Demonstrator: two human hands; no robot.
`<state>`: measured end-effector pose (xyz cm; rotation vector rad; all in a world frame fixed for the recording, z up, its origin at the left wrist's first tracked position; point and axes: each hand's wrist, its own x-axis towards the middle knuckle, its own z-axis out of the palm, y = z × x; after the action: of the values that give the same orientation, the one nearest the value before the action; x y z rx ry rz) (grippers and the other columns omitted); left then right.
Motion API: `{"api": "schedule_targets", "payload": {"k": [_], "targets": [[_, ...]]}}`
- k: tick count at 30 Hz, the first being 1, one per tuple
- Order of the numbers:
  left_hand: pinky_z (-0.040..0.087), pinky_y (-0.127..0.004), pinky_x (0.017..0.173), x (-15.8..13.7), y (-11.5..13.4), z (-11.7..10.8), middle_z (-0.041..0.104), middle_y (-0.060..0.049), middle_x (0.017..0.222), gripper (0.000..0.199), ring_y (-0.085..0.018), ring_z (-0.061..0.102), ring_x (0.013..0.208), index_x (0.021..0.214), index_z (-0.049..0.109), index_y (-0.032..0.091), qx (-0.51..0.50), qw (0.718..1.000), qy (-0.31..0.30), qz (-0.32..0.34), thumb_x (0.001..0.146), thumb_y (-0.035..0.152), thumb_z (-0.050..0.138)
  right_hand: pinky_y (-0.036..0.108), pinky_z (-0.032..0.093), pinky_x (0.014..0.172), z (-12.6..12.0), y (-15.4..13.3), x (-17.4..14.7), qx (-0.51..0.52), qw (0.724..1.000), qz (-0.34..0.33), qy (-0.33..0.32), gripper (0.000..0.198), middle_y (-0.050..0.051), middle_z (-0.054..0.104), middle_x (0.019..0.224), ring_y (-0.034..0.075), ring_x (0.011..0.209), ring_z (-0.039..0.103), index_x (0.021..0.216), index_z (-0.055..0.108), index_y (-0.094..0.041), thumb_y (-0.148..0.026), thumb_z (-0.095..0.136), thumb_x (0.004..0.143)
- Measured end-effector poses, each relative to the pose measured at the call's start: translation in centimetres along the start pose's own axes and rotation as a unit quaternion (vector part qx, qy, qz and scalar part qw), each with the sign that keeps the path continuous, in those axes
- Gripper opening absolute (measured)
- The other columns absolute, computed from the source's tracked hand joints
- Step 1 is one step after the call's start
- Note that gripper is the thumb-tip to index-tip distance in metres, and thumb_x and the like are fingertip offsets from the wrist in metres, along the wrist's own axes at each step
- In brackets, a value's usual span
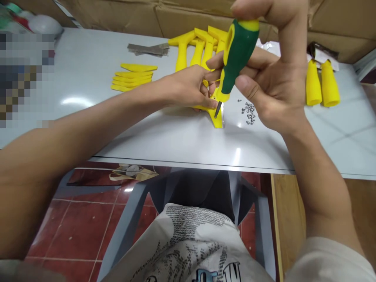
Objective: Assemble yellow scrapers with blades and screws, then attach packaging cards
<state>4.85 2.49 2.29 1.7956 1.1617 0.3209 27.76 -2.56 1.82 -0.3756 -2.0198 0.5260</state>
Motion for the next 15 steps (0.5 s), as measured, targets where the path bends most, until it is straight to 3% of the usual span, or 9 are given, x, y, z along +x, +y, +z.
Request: {"api": "schedule_targets", "payload": {"k": [2, 6, 8, 12, 15], "targets": [[0.04, -0.038, 0.077, 0.0, -0.1, 0.0, 0.069, -0.001, 0.083, 0.038, -0.028, 0.067, 0.097, 0.093, 0.073, 0.034, 0.039, 0.998, 0.017, 0.035, 0.062, 0.039, 0.095, 0.038, 0.074, 0.116, -0.1, -0.1, 0.0, -0.025, 0.999, 0.039, 0.005, 0.055, -0.015, 0.058, 0.16, 0.017, 0.131, 0.081, 0.153, 0.054, -0.046, -0.024, 0.075, 0.107], [0.04, -0.038, 0.076, 0.3, -0.2, 0.2, 0.068, -0.001, 0.08, 0.033, -0.028, 0.068, 0.096, 0.088, 0.069, 0.031, 0.078, 0.996, 0.029, 0.044, 0.066, 0.04, 0.092, 0.024, 0.076, 0.097, -0.2, 1.0, -0.2, -0.075, 0.996, -0.038, 0.026, 0.079, -0.014, 0.057, 0.163, 0.019, 0.123, 0.084, 0.158, 0.055, -0.05, -0.046, 0.096, 0.09], [0.04, -0.037, 0.076, 0.4, 0.0, 0.2, 0.068, -0.002, 0.08, 0.035, -0.027, 0.068, 0.097, 0.086, 0.065, 0.028, 0.085, 0.995, 0.03, 0.033, 0.066, 0.035, 0.093, 0.019, 0.073, 0.089, 0.1, 1.5, -0.4, -0.093, 0.994, -0.036, 0.053, 0.086, -0.012, 0.06, 0.16, 0.022, 0.125, 0.083, 0.157, 0.059, -0.05, -0.059, 0.098, 0.081], [0.038, -0.036, 0.076, 0.2, 0.4, 0.2, 0.067, -0.002, 0.08, 0.035, -0.026, 0.068, 0.094, 0.086, 0.063, 0.027, 0.087, 0.996, 0.026, 0.027, 0.067, 0.03, 0.093, 0.012, 0.07, 0.089, 1.6, 1.1, -1.0, -0.098, 0.986, -0.017, 0.134, 0.075, -0.012, 0.064, 0.16, 0.029, 0.151, 0.069, 0.155, 0.063, -0.048, -0.066, 0.091, 0.087], [0.038, -0.037, 0.077, -0.2, 0.5, 0.0, 0.066, -0.001, 0.076, 0.034, -0.027, 0.067, 0.093, 0.083, 0.063, 0.028, 0.084, 0.996, 0.025, 0.034, 0.067, 0.031, 0.093, 0.012, 0.071, 0.098, 2.4, 0.0, -1.4, -0.11, 0.984, 0.056, 0.131, 0.079, -0.015, 0.057, 0.169, 0.028, 0.157, 0.065, 0.16, 0.057, -0.05, -0.061, 0.092, 0.09]]}}
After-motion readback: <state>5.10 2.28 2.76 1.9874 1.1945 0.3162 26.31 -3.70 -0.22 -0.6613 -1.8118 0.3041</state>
